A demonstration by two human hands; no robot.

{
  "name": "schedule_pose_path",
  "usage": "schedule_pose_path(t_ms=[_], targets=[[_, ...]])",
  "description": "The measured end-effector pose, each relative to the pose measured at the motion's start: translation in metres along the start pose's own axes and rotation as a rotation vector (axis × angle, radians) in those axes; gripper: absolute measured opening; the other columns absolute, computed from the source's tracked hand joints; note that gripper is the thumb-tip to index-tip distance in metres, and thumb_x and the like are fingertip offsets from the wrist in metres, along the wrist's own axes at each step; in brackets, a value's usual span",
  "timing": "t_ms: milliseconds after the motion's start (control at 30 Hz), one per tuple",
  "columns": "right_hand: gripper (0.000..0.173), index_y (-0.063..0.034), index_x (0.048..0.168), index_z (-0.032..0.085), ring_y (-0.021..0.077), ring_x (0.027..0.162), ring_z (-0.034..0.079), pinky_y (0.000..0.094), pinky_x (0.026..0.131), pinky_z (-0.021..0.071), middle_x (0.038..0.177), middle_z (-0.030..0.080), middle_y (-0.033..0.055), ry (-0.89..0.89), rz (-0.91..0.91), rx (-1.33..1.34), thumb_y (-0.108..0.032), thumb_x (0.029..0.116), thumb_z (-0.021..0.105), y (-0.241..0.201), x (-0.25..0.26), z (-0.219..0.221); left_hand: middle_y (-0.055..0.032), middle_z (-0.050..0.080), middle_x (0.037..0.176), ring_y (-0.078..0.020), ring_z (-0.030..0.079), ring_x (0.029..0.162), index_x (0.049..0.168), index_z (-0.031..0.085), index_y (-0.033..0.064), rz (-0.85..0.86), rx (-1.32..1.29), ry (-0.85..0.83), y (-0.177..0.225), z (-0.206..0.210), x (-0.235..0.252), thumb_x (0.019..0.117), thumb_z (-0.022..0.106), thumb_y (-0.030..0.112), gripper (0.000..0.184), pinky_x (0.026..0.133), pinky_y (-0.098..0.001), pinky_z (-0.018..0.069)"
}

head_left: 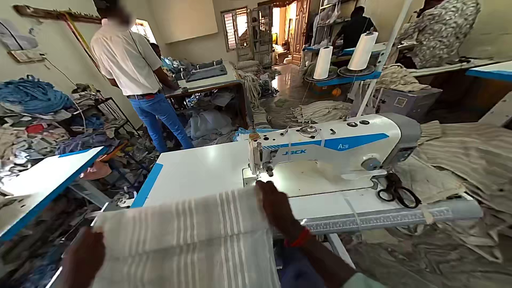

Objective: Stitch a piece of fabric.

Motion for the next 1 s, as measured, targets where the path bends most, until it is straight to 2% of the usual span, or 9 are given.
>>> schedule_pose_path(t_ms=[67,200,300,400,533,633,700,800,1000], targets=[[0.031,-0.0035,0.127,0.067,0.0357,0.089,0.072,0.0518,0.079,0.0592,0.107,0.071,0.0196,-0.129,0.179,0.099,-0.006,0.1025,0.049,0.022,-0.002,0.056,-0.0368,0.063,0.121,-0.0573,0.06,0.115,0.142,0.052,-0.0022,-0.088,0.068,-0.174,-0.027,0.066,0.028,0.1112,0.032,0.036,0.052,0.093,-0.0756,0.0447],[0.035,-0.0037,0.135,0.06,0.0344,0.102,0.071,0.0507,0.092,0.0554,0.11,0.072,0.0193,-0.207,0.449,0.207,-0.012,0.107,0.041,0.021,0.012,0.095,-0.0352,0.06,0.13,-0.0557,0.054,0.126,0.138,0.056,-0.0018,-0.182,0.177,-0.162,-0.009,0.127,0.072,0.1088,0.04,0.026,0.044,0.106,-0.0755,0.0341],[0.033,-0.0009,0.133,0.061,0.034,0.094,0.072,0.0497,0.087,0.0573,0.105,0.072,0.0201,-0.125,0.411,0.268,-0.008,0.1048,0.045,0.016,0.017,0.101,-0.0331,0.047,0.147,-0.0543,0.042,0.138,0.142,0.053,-0.0037,0.098,-0.058,-0.122,0.116,0.14,0.059,0.1007,0.051,0.007,0.043,0.109,-0.0781,0.0249],[0.028,0.0019,0.122,0.064,0.019,0.062,0.062,0.0362,0.059,0.0551,0.079,0.067,0.0094,0.137,0.278,0.461,-0.013,0.0993,0.061,0.013,0.016,0.102,-0.0199,0.052,0.151,-0.0399,0.039,0.147,0.147,0.053,0.0025,0.522,-0.336,-0.43,0.26,0.161,0.023,0.0962,0.059,0.02,0.054,0.116,-0.0777,0.0114],[0.042,-0.0045,0.14,0.051,0.0135,0.071,0.065,0.0352,0.066,0.0574,0.091,0.07,0.0049,-0.015,0.612,0.756,-0.024,0.1037,0.058,0.008,-0.006,0.074,-0.0131,0.072,0.105,-0.0252,0.07,0.098,0.111,0.072,0.0011,0.714,-0.611,-0.609,0.321,0.164,0.033,0.1032,0.058,0.015,0.021,0.091,-0.0508,0.0566],[0.034,-0.0023,0.117,0.067,0.0122,0.072,0.065,0.0336,0.069,0.0566,0.08,0.067,0.0046,-0.209,0.661,0.77,-0.027,0.1079,0.046,-0.001,-0.03,0.062,-0.0054,0.071,0.097,-0.0121,0.068,0.085,0.108,0.071,0.0037,0.718,-0.741,-0.582,0.313,0.157,0.058,0.1036,0.055,0.014,0.019,0.079,-0.0344,0.0586],[0.032,-0.0018,0.1,0.071,0.0071,0.064,0.059,0.026,0.062,0.0513,0.07,0.061,0.0015,-0.1,0.592,0.72,-0.021,0.1072,0.047,-0.013,-0.042,0.065,-0.0005,0.069,0.089,-0.007,0.066,0.077,0.104,0.07,0.0063,0.736,-0.772,-0.647,0.314,0.149,0.065,0.102,0.056,0.016,0.018,0.069,-0.0276,0.0574],[0.027,-0.0016,0.104,0.07,0.0056,0.06,0.058,0.0238,0.057,0.051,0.07,0.062,0.0013,0.053,0.498,0.658,-0.018,0.1069,0.048,-0.016,-0.05,0.074,0.0044,0.071,0.078,-0.0038,0.066,0.066,0.096,0.072,0.0113,0.664,-0.796,-0.708,0.324,0.138,0.065,0.0974,0.068,0.022,0.012,0.059,-0.022,0.0565],[0.021,-0.0082,0.097,0.071,0.0053,0.055,0.054,0.0224,0.052,0.0461,0.066,0.059,-0.0021,-0.095,0.619,0.934,-0.026,0.1015,0.063,-0.01,-0.046,0.073,0.0044,0.075,0.083,-0.0016,0.069,0.073,0.097,0.077,0.0091,0.689,-0.818,-0.663,0.325,0.13,0.068,0.0965,0.07,0.015,0.009,0.066,-0.0182,0.0581]])
Point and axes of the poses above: each hand's wrist, its own x-axis towards the middle knuckle, its own z-axis out of the palm, y = z × x, the point moved 3 cm from there along x, towards the middle knuckle
